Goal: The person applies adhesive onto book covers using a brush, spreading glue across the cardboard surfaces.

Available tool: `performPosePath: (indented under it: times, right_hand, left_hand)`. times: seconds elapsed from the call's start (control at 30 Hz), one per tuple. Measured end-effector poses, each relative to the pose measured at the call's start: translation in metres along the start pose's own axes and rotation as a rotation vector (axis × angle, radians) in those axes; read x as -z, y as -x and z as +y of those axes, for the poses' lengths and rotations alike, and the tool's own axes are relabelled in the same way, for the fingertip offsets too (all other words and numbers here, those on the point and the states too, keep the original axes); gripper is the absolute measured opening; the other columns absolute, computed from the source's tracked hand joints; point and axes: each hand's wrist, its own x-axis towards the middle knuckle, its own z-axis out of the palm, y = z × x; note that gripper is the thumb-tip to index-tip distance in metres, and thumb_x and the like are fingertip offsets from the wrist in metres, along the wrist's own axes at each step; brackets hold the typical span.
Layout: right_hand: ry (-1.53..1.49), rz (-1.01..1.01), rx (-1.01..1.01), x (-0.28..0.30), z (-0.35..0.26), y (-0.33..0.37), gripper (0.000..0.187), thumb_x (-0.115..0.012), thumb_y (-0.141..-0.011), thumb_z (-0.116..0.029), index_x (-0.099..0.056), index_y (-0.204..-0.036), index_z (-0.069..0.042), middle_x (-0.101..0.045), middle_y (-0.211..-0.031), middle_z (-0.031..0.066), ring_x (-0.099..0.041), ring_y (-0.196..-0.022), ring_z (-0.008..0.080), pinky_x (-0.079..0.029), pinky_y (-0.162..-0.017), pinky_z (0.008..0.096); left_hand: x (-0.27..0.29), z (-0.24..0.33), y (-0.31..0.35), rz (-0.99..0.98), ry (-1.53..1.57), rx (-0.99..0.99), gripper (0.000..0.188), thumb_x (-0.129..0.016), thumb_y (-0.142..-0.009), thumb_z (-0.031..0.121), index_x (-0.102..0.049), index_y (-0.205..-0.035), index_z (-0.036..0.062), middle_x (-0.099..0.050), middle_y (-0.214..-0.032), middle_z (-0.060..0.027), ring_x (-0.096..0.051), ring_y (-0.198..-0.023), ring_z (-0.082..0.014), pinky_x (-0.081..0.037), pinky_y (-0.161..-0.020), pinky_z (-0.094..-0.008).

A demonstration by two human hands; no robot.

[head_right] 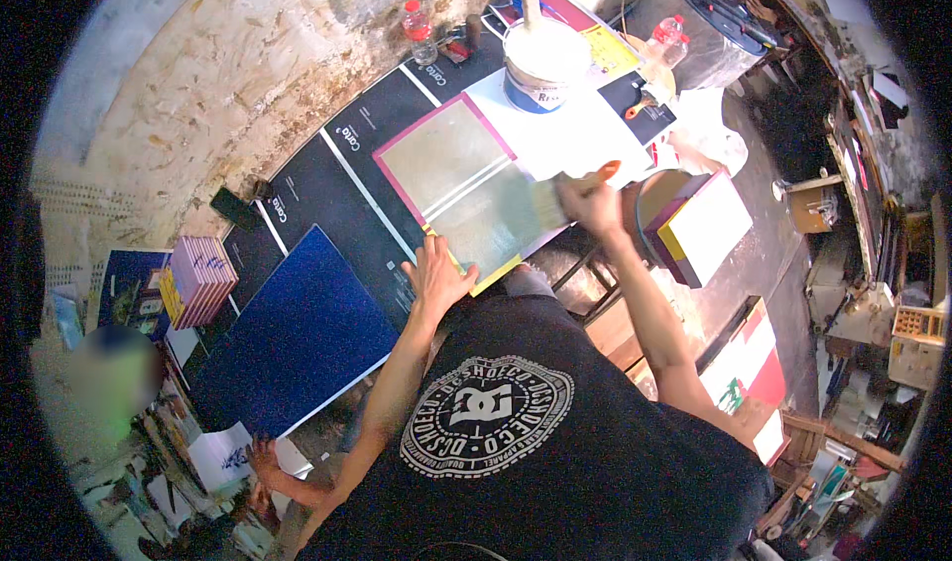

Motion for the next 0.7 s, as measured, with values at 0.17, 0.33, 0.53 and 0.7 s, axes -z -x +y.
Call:
performPosePath:
  times: [0.17,0.33,0.53,0.7]
  right_hand:
    - [-0.394,0.475,0.164,0.093,0.057,-0.064,0.03,-0.081,-0.084,-0.016,-0.062,-0.1,0.002,-0.066,-0.086,0.0046,-0.063,-0.075,0.0139,-0.053,-0.064,0.029]
    - [-0.336,0.198,0.44,0.067,-0.019,-0.144,0.029,-0.081,-0.085,-0.02,-0.065,-0.095,0.002,-0.067,-0.085,0.0041,-0.061,-0.072,0.0112,-0.051,-0.063,0.0272]
    - [0.13,-0.542,1.218,-0.107,-0.107,-0.226,0.039,-0.075,-0.083,-0.043,-0.066,-0.092,-0.006,-0.07,-0.081,0.0143,-0.066,-0.071,0.0338,-0.054,-0.069,0.0422]
    - [0.417,-0.513,1.119,-0.155,-0.219,-0.266,0.047,-0.077,-0.076,-0.053,-0.068,-0.083,-0.007,-0.069,-0.075,0.0159,-0.068,-0.071,0.0378,-0.055,-0.068,0.0464]
  left_hand:
    - [0.009,0.004,-0.008,-0.065,0.002,0.029,0.072,-0.076,-0.075,0.047,-0.053,-0.124,-0.0008,-0.049,-0.132,-0.0166,-0.052,-0.116,-0.0319,-0.038,-0.091,-0.0595]
    - [0.003,0.051,-0.03,0.081,0.081,0.001,0.067,-0.074,-0.078,0.044,-0.054,-0.123,-0.0006,-0.051,-0.126,-0.0164,-0.051,-0.118,-0.0317,-0.039,-0.091,-0.0589]
    - [-0.031,0.125,-0.036,-0.049,0.117,0.022,0.058,-0.068,-0.084,0.039,-0.052,-0.126,0.0018,-0.05,-0.127,-0.0191,-0.051,-0.12,-0.0346,-0.036,-0.098,-0.0606]
    - [-0.033,0.14,-0.028,0.06,0.198,0.201,0.052,-0.066,-0.086,0.033,-0.054,-0.124,-0.0006,-0.054,-0.123,-0.016,-0.052,-0.117,-0.0306,-0.035,-0.098,-0.0509]
